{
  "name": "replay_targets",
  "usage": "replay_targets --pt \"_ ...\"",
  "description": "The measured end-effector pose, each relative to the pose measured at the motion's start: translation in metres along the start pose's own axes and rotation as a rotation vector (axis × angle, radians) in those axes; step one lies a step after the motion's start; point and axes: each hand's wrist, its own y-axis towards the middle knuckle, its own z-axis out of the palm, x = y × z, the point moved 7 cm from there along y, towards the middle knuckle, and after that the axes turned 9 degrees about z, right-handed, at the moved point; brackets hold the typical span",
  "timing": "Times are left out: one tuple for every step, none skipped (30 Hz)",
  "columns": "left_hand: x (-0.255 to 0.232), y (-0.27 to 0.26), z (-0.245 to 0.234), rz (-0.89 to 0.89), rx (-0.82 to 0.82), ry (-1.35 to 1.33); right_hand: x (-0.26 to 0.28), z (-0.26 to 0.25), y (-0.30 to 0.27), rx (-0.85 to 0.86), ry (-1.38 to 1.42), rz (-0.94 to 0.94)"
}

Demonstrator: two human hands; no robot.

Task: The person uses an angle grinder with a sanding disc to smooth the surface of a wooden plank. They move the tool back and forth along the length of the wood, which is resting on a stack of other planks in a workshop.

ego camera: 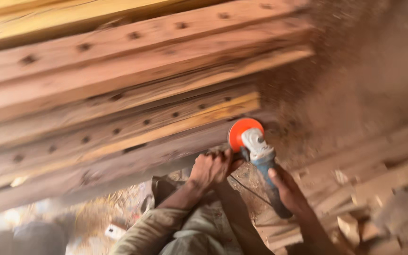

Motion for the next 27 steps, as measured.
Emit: replay_targets --pt "0.009 -0.022 -0.01 -0.052 -0.004 0.01 0.004 0.02 0.001 0.022 -0.044 0.019" --pt "0.015 -0.045 -0.016 -0.058 0.051 0.066 0.009 0.04 0.0 0.043 -0.096 0.04" --pt "0.023 -0.07 -0.021 -0.066 0.11 0.12 0.015 0.062 -0.003 0.064 -0.149 0.059" --pt "0.03 -0.094 -0.026 -0.07 0.167 0.171 0.027 0.086 -0.005 0.087 -0.259 -0.012" --pt "0.042 -0.119 -0.035 -0.181 0.137 0.127 0.04 0.111 -0.007 0.111 -0.367 -0.087" --pt "0.054 -0.146 -0.044 -0.285 0.106 0.083 0.053 0.138 -0.009 0.133 -0.468 -0.166" --pt "0.065 -0.174 -0.052 -0.389 0.073 0.039 0.059 0.163 -0.01 0.177 -0.53 -0.139" --pt "0.075 -0.198 -0.068 -0.397 -0.035 0.1 0.064 0.187 -0.01 0.213 -0.588 -0.114" --pt "0.086 -0.22 -0.082 -0.404 -0.142 0.164 0.069 0.212 -0.009 0.248 -0.647 -0.088" --pt "0.092 -0.239 -0.094 -0.408 -0.248 0.228 0.074 0.236 -0.009 0.251 -0.702 -0.079" --pt "0.099 -0.262 -0.099 -0.489 -0.275 0.23 0.078 0.259 -0.009 0.253 -0.757 -0.07" --pt "0.104 -0.284 -0.107 -0.56 -0.302 0.233 0.083 0.28 -0.01 0.249 -0.804 -0.065" --pt "0.11 -0.305 -0.113 -0.631 -0.33 0.237 0.089 0.304 -0.01 0.268 -0.86 -0.09" --pt "0.123 -0.322 -0.112 -0.707 -0.251 0.215 0.093 0.33 -0.009 0.285 -0.918 -0.109" --pt "0.138 -0.342 -0.111 -0.783 -0.172 0.191 0.098 0.354 -0.008 0.301 -0.976 -0.129" --pt "0.15 -0.363 -0.112 -0.858 -0.09 0.168 0.101 0.378 -0.008 0.338 -0.985 -0.124" --pt "0.155 -0.381 -0.123 -0.871 -0.156 0.212 0.104 0.401 -0.008 0.375 -0.994 -0.119" --pt "0.161 -0.398 -0.135 -0.88 -0.221 0.259 0.106 0.426 -0.008 0.41 -1.0 -0.114" --pt "0.167 -0.414 -0.146 -0.888 -0.287 0.306 0.11 0.45 -0.01 0.434 -1.004 -0.156" --pt "0.174 -0.43 -0.154 -0.906 -0.314 0.335 0.114 0.473 -0.013 0.455 -1.006 -0.195" --pt "0.18 -0.445 -0.163 -0.925 -0.341 0.363 0.118 0.494 -0.016 0.475 -1.008 -0.234" --pt "0.188 -0.46 -0.172 -0.943 -0.371 0.395 0.122 0.517 -0.018 0.497 -1.021 -0.262" --pt "0.2 -0.476 -0.176 -0.995 -0.317 0.389 0.126 0.539 -0.02 0.518 -1.034 -0.29" --pt "0.208 -0.493 -0.178 -1.047 -0.254 0.375 0.126 0.559 -0.024 0.541 -1.046 -0.307" --pt "0.215 -0.51 -0.18 -1.099 -0.191 0.359 0.123 0.577 -0.026 0.568 -1.078 -0.272" --pt "0.221 -0.524 -0.188 -1.105 -0.2 0.371 0.122 0.596 -0.027 0.587 -1.103 -0.241" --pt "0.227 -0.537 -0.197 -1.111 -0.21 0.384 0.12 0.612 -0.029 0.607 -1.128 -0.21"
